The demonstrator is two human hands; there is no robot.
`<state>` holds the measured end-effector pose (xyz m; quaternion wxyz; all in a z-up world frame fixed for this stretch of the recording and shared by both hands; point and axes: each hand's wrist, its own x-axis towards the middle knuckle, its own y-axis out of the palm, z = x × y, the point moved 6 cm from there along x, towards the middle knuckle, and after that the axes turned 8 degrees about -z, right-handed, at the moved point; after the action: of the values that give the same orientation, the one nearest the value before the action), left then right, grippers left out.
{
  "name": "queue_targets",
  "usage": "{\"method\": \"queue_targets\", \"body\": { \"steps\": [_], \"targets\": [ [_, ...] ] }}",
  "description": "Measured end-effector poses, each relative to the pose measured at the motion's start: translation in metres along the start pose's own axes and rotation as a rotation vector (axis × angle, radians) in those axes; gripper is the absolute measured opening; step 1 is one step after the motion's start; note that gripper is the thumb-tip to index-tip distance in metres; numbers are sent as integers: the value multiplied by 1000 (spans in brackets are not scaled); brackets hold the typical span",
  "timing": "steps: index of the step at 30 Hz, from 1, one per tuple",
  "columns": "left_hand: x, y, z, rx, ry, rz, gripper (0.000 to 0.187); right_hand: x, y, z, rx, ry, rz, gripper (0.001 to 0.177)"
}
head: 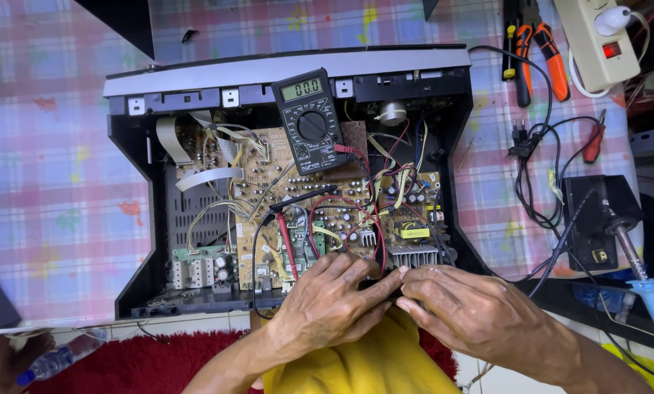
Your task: The person uses a multimeter to test various points on the circuit board of an open television set. They move the multimeter probes across different components and wires while observing the digital display.
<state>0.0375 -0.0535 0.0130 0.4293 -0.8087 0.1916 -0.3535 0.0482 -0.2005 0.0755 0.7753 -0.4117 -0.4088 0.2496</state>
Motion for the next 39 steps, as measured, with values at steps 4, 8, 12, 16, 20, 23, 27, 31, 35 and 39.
{"method": "queue_targets", "body": {
  "steps": [4,8,12,16,20,23,27,31,35,39],
  "targets": [
    [1,0,1,5,8,13,48,-3,3,2,-51,-81,18,12],
    [1,-1,0,0,2,-2,46,-3,2,4,-46,-107,22,11],
    [2,-2,0,9,2,-4,46,-5,4,5,-53,-103,27,12],
    [2,-2,0,13,-7,-10,46,-3,2,1,-1,17,3,18],
    [2,-2,0,-1,-5,-7,45,-5,4,3,-46,-71,21,14],
    [1,-1,1,7,5,-7,47,-8,6,3,-84,-120,62,13],
    [-1,-1,1,12,0,-8,48,-4,6,5,-97,-122,41,12],
    [-3,0,1,28,6,-9,49,-3,7,5,-86,-110,61,13],
    [-4,0,1,15,10,-16,48,0,5,8,-100,-125,54,13],
    [-3,-2,1,22,13,-25,46,1,5,7,-80,-89,55,15]
  ]
}}
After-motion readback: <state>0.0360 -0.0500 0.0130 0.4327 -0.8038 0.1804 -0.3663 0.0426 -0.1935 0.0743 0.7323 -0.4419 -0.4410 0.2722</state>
